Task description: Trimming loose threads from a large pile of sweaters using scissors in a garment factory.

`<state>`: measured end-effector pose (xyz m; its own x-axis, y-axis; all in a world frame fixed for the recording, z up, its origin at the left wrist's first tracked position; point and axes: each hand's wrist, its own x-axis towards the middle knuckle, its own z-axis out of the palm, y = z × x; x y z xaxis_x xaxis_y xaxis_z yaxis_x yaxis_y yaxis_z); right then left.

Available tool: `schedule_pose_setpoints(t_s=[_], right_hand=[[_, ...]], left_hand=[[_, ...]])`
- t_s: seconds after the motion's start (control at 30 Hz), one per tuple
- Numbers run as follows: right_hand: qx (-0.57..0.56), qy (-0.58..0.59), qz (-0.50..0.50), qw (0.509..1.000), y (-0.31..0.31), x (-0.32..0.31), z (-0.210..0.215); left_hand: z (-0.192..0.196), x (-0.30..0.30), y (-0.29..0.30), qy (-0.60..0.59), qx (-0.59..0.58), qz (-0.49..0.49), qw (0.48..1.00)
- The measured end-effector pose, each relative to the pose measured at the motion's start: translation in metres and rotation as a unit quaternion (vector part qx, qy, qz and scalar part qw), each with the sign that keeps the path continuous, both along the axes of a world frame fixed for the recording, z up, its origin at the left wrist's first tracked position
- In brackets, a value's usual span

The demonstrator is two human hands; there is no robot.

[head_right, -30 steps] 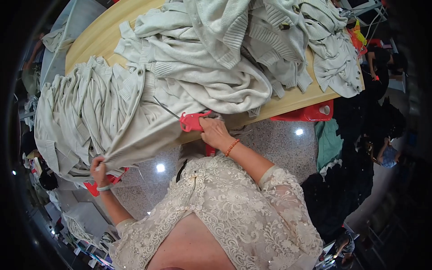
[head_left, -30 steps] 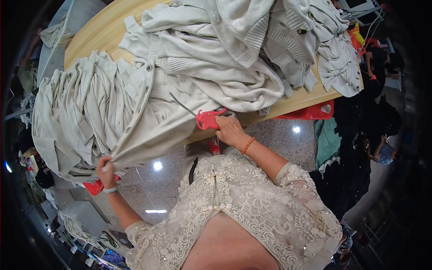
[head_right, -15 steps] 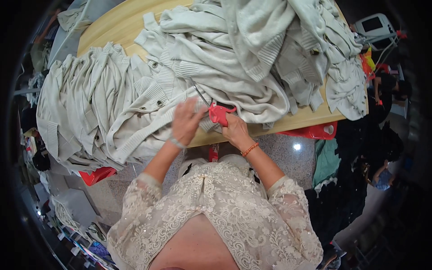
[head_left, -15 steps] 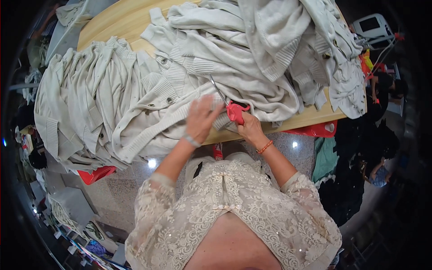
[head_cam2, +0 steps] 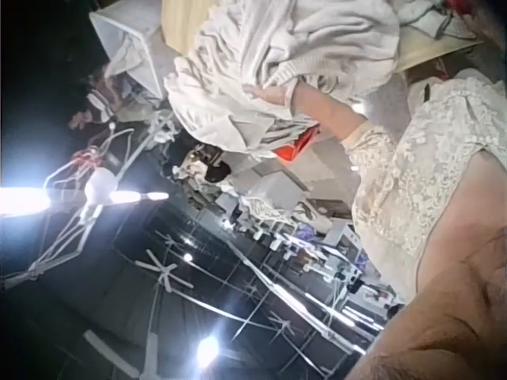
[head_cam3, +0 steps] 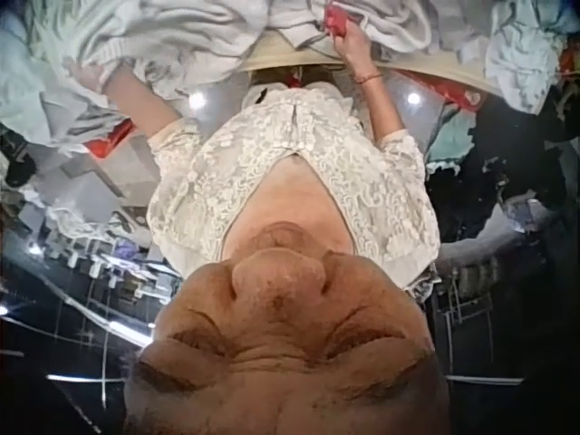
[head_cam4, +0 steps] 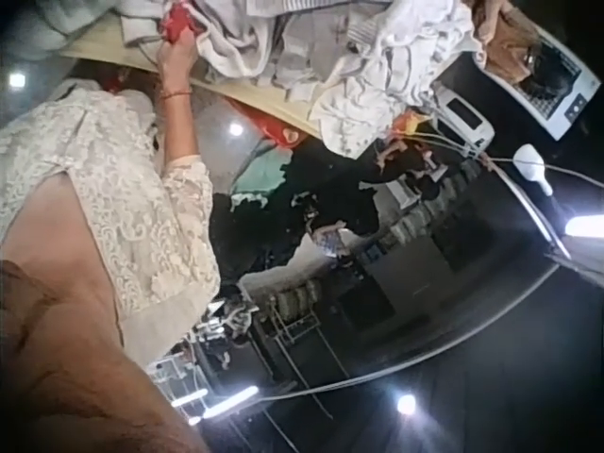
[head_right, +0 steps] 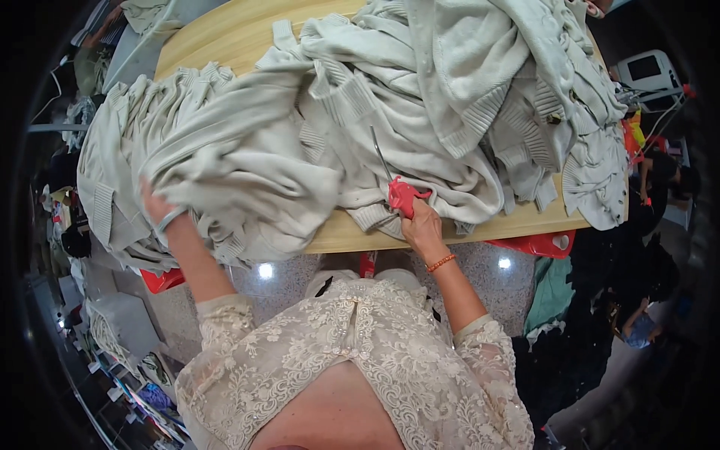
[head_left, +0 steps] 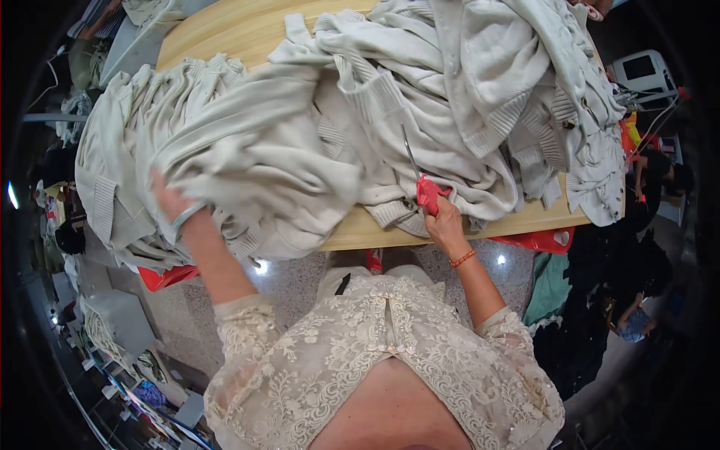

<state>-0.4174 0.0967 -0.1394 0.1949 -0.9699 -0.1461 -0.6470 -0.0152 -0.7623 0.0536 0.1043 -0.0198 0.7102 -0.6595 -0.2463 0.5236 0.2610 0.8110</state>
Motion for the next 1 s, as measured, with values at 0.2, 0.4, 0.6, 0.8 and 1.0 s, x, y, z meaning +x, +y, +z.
schedule_pose_setpoints(t_s=[0.2, 0.4, 0.6, 0.8, 1.0], right_hand=[[-0.022, -0.058, 0.053, 0.997, 0.001, 0.013, 0.015], [0.119, -0.155, 0.184, 0.963, 0.011, 0.063, 0.064], [0.155, -0.158, 0.147, 0.964, 0.0, 0.073, 0.048], [0.142, -0.171, 0.1, 0.97, 0.004, 0.054, 0.047], [0.16, -0.214, 0.011, 0.964, 0.004, 0.048, 0.051]], left_hand=[[-0.065, -0.053, 0.099, -0.052, 0.137, -0.027, 0.989], [-0.111, -0.229, 0.1, 0.1, 0.107, -0.222, 0.964], [-0.107, -0.246, 0.069, -0.022, 0.079, -0.458, 0.885], [-0.074, -0.227, 0.032, -0.449, 0.188, -0.546, 0.682], [-0.096, -0.258, 0.034, -0.377, 0.106, -0.573, 0.72]])
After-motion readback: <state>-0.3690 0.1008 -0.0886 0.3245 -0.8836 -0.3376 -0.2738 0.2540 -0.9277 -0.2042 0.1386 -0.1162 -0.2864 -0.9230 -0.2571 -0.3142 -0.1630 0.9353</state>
